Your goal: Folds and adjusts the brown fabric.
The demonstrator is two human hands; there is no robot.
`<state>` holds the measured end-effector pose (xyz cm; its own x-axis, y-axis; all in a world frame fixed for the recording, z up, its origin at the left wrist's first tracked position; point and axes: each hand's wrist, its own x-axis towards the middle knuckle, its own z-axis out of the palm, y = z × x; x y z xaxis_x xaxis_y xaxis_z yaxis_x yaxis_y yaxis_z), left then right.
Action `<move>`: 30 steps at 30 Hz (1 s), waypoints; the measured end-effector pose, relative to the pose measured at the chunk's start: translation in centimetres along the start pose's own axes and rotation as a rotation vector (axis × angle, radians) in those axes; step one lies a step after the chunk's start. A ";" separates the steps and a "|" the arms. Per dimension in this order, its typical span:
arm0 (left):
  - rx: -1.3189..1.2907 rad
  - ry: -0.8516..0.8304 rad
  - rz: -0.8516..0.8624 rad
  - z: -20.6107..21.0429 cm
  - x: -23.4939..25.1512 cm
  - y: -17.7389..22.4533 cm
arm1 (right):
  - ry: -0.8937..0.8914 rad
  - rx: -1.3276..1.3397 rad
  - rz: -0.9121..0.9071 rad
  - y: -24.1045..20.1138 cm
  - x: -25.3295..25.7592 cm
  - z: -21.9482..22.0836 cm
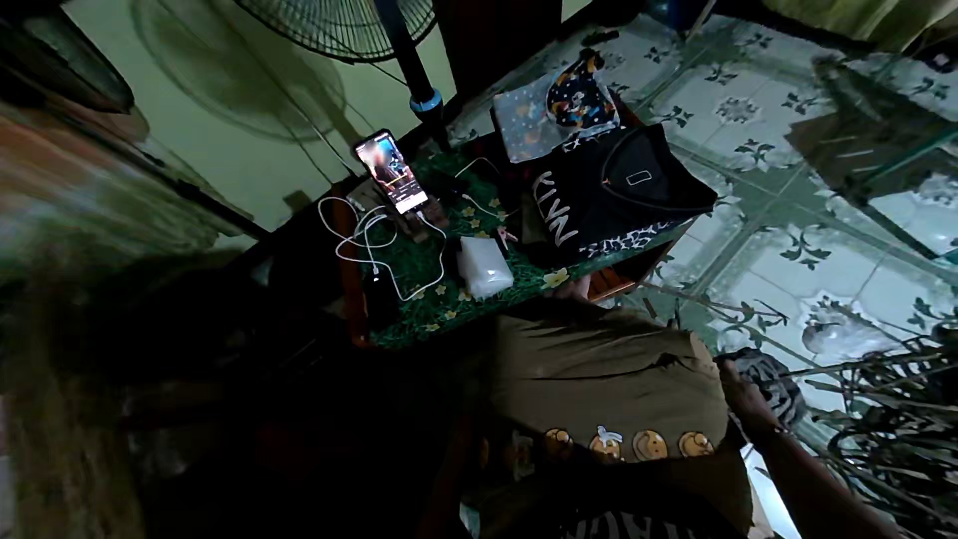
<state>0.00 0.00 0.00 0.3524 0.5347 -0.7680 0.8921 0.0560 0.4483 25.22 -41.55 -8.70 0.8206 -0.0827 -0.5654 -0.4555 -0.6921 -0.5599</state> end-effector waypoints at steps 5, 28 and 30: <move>-0.126 0.335 0.560 0.7 -0.4 0.3 | 0.073 0.285 -0.178 -5.6 -6.3 -1.8; -0.034 0.111 0.596 5.4 0.7 -1.1 | -0.181 0.330 -0.014 -2.3 -5.3 1.6; -0.042 0.091 0.599 5.2 1.3 -1.5 | -0.213 0.387 0.013 -2.4 -5.1 1.4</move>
<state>0.62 -3.77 -3.99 0.7627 0.5531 -0.3352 0.5334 -0.2448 0.8097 21.61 -38.49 -5.32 0.7427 0.0879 -0.6638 -0.5946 -0.3693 -0.7142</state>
